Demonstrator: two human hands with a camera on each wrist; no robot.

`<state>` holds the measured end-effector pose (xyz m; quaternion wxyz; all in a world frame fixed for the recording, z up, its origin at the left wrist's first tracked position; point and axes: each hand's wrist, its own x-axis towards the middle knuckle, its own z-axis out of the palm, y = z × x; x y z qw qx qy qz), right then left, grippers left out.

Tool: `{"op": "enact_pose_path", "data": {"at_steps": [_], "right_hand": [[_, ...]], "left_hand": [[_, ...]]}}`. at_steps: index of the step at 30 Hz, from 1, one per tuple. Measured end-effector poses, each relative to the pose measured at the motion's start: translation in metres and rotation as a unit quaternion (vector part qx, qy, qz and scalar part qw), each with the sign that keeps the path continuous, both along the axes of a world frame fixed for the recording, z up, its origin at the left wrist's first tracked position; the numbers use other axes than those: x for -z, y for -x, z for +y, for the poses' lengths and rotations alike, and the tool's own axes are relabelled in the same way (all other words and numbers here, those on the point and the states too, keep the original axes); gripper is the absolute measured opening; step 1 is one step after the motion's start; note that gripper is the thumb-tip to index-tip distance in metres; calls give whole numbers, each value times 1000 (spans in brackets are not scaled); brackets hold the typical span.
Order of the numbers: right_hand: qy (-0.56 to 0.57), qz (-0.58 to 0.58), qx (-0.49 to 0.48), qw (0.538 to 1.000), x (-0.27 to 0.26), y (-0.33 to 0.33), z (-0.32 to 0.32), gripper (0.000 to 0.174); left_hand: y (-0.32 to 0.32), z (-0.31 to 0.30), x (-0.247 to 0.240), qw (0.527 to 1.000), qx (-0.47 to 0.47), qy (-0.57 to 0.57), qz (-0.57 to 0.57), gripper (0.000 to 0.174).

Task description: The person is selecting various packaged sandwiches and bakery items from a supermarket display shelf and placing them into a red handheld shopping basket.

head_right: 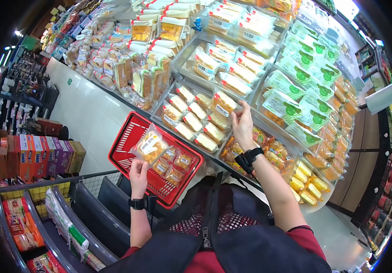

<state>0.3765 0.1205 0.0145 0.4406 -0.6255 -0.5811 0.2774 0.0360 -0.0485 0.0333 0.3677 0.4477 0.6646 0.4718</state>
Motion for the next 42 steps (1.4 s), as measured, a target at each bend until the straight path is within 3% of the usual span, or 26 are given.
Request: {"op": "enact_pose_path", "data": {"at_steps": [2, 4, 8, 10, 12, 14, 16, 17, 18, 20, 21, 23, 27, 29, 34, 37, 42], "right_hand": [[-1, -26, -6, 1000, -6, -2, -3, 47], [-85, -228, -7, 970, -15, -5, -7, 51], [-33, -235, -50, 970, -27, -19, -19, 54], [-36, -210, -45, 976, -35, -27, -32, 52], [26, -118, -112, 986, -38, -33, -41, 49], [72, -102, -169, 978, -36, -32, -41, 48], [198, 122, -213, 949, -57, -14, -46, 52], [239, 215, -175, 930, -65, -5, -48, 60], [241, 214, -176, 930, -66, -3, -46, 60], [148, 109, -168, 969, -65, 0, -35, 69], [150, 109, -174, 967, -67, 1, -32, 69], [123, -31, -189, 974, -90, -5, -12, 67], [59, -216, -215, 951, -85, -2, 16, 61], [53, -309, -227, 922, -56, 8, 17, 60], [9, -365, -184, 912, -51, 18, 11, 62], [-48, -383, -158, 909, -58, 13, 5, 64], [-25, -353, -170, 920, -61, -5, -2, 62]], "left_hand": [[-21, 24, -13, 998, 40, -45, 6, 10], [-44, 53, -16, 987, 91, -97, 88, 9], [-76, 99, -13, 973, 174, -103, 110, 7], [-89, 115, -13, 962, 212, -110, 131, 8], [-96, 121, -16, 962, 218, -117, 117, 9], [-102, 117, -17, 972, 197, -115, 57, 10], [-114, 107, -4, 977, 183, -109, 11, 11], [-124, 103, 4, 979, 181, -94, -17, 12], [-137, 99, 11, 980, 179, -79, -46, 12], [-162, 92, 23, 983, 172, -44, -43, 13], [-171, 91, 32, 984, 151, -55, -75, 13], [-185, 101, 27, 984, 157, -1, -82, 13], [-192, 112, 28, 973, 191, 89, -92, 32], [-185, 100, 46, 979, 173, 54, -94, 33], [-155, 87, 41, 980, 145, 19, -135, 33], [-124, 76, 38, 979, 74, 42, -183, 27], [-71, 56, 60, 976, -33, 35, -212, 22]]}}
